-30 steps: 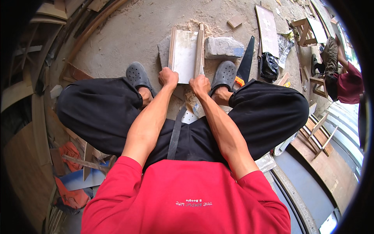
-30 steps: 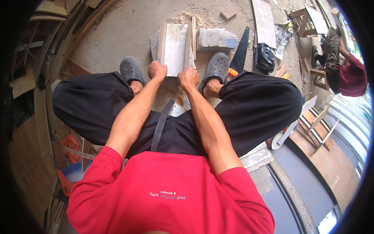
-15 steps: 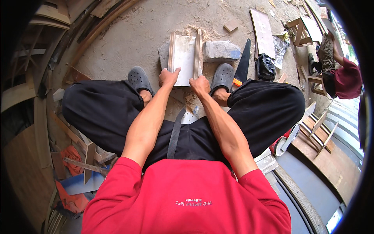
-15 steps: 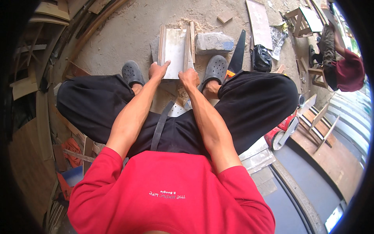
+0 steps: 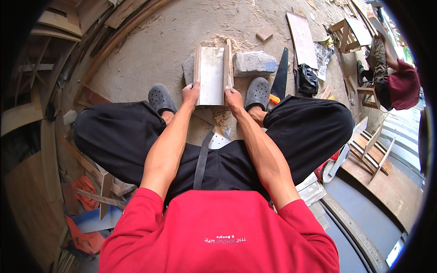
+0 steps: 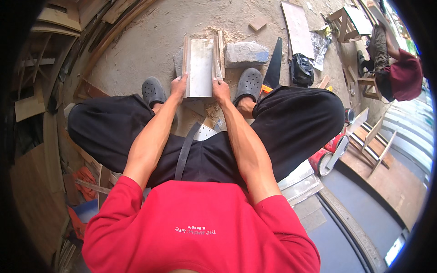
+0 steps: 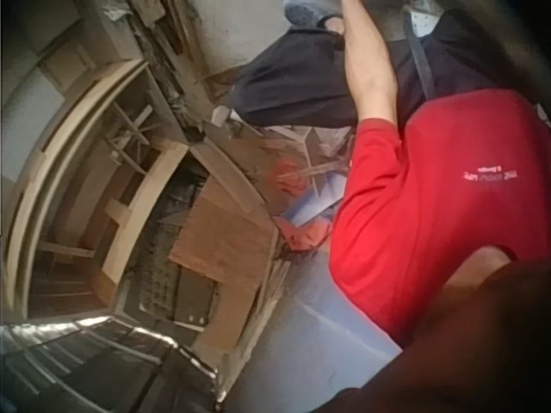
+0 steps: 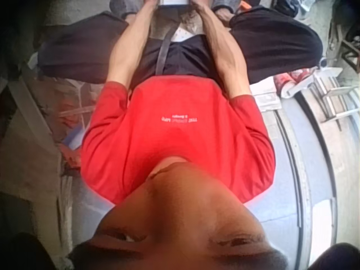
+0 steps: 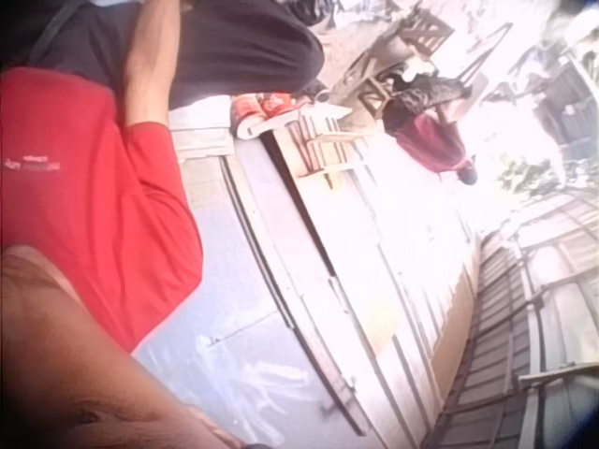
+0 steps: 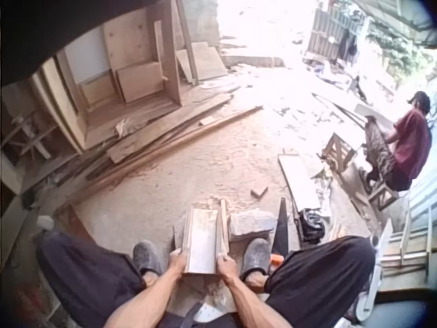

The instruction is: The person sits on the floor and uses a hand saw to cut a small piece of wood held between their feet. After cutting, they inspect the pieces and fit them into a small wooden frame.

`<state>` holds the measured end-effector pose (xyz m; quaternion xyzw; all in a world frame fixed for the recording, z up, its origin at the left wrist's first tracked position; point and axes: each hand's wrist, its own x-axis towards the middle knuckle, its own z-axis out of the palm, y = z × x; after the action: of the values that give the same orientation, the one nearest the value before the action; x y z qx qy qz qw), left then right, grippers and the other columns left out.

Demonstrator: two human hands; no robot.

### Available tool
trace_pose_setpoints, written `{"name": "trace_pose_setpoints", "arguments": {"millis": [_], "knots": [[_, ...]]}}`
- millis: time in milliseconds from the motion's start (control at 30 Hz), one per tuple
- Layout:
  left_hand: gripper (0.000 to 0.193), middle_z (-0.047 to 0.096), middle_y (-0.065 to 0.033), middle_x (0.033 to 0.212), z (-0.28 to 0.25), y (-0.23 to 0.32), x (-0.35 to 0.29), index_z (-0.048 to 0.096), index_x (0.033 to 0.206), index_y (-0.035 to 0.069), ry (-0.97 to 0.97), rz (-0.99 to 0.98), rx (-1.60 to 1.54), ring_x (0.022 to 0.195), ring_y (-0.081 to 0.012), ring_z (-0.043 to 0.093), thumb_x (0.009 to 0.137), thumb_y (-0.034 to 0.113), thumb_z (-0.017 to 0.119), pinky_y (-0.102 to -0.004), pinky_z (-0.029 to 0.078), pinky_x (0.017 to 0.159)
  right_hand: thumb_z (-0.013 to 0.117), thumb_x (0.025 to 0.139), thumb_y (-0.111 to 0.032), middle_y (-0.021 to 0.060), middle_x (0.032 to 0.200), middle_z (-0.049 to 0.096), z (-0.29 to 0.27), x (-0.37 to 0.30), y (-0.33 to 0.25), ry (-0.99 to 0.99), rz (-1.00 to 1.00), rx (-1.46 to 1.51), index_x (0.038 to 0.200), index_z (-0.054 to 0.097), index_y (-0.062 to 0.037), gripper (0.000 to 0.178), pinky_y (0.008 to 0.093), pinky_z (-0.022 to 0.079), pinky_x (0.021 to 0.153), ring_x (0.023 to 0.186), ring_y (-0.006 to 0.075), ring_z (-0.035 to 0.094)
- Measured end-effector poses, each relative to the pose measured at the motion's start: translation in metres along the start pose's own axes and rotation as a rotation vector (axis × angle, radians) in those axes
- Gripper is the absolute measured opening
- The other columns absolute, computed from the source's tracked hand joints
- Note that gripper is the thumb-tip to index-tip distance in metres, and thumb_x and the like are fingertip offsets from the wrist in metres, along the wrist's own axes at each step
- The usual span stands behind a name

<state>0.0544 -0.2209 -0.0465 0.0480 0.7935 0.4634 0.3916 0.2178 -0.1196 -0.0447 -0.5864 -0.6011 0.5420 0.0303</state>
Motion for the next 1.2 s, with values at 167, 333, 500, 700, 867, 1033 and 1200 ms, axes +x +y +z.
{"name": "trace_pose_setpoints", "arguments": {"millis": [167,333,500,700,867,1033,1200], "knots": [[0.049,0.071,-0.0097,0.094,-0.001,-0.006,0.008,0.069,0.11,-0.001,0.014,-0.012,-0.014,0.086,-0.0161,0.063,0.089,0.042,0.063,-0.03,0.047,0.081,0.049,0.093,-0.046,0.0285,0.111,0.064,0.005,-0.003,0.003,0.035,-0.067,-0.001,0.116,0.065,-0.0037,0.052,0.044,0.046,0.092,0.108,0.0428,0.06],[0.049,0.071,-0.0094,0.095,-0.002,-0.006,0.006,0.068,0.111,-0.003,-0.029,-0.023,-0.076,0.086,-0.0159,0.063,0.09,0.04,0.062,-0.0297,0.047,0.081,0.048,0.094,-0.045,0.0262,0.105,0.066,0.004,-0.003,0.002,0.035,-0.064,-0.006,0.113,0.066,-0.0019,0.051,0.0425,0.047,0.089,0.102,0.0399,0.062],[0.049,0.07,-0.0094,0.097,-0.004,-0.004,0.007,0.067,0.112,-0.003,-0.063,-0.037,-0.048,0.087,-0.016,0.063,0.092,0.041,0.059,-0.03,0.048,0.08,0.05,0.094,-0.045,0.021,0.092,0.069,0.004,-0.001,0.004,0.02,-0.065,-0.009,0.107,0.066,0.0017,0.051,0.0391,0.048,0.079,0.087,0.0317,0.066],[0.051,0.068,-0.0107,0.102,-0.003,0.003,0.004,0.063,0.117,-0.005,-0.051,0.008,0.018,0.09,-0.0178,0.063,0.093,0.04,0.056,-0.0307,0.047,0.082,0.052,0.092,-0.045,0.0219,0.099,0.068,0.007,0.003,0.007,0.03,-0.031,0.044,0.113,0.066,-0.0011,0.05,0.0388,0.048,0.084,0.095,0.0329,0.064],[0.05,0.069,-0.013,0.103,-0.004,0.004,0.005,0.064,0.114,-0.006,-0.049,-0.02,-0.043,0.093,-0.0199,0.064,0.09,0.038,0.057,-0.0317,0.047,0.084,0.054,0.091,-0.044,0.019,0.099,0.07,0.005,0.0,0.002,0.035,-0.047,0.063,0.113,0.066,0.0012,0.052,0.0354,0.048,0.083,0.093,0.0279,0.066],[0.058,0.066,-0.0133,0.109,-0.005,0.01,0.004,0.058,0.122,-0.009,-0.095,-0.033,0.028,0.094,-0.0198,0.062,0.094,0.041,0.053,-0.0321,0.047,0.085,0.054,0.09,-0.048,0.0213,0.106,0.069,-0.001,-0.003,-0.001,0.002,0.005,0.102,0.114,0.065,0.0022,0.057,0.0355,0.047,0.088,0.101,0.0297,0.065],[0.067,0.065,-0.0163,0.111,-0.003,0.005,0.012,0.058,0.121,-0.011,-0.073,-0.059,0.01,0.097,-0.0215,0.063,0.089,0.049,0.059,-0.0329,0.047,0.086,0.056,0.09,-0.052,0.0222,0.116,0.066,0.003,-0.002,0.0,0.006,-0.003,0.124,0.118,0.064,0.0025,0.062,0.0338,0.044,0.095,0.112,0.03,0.061]]}}
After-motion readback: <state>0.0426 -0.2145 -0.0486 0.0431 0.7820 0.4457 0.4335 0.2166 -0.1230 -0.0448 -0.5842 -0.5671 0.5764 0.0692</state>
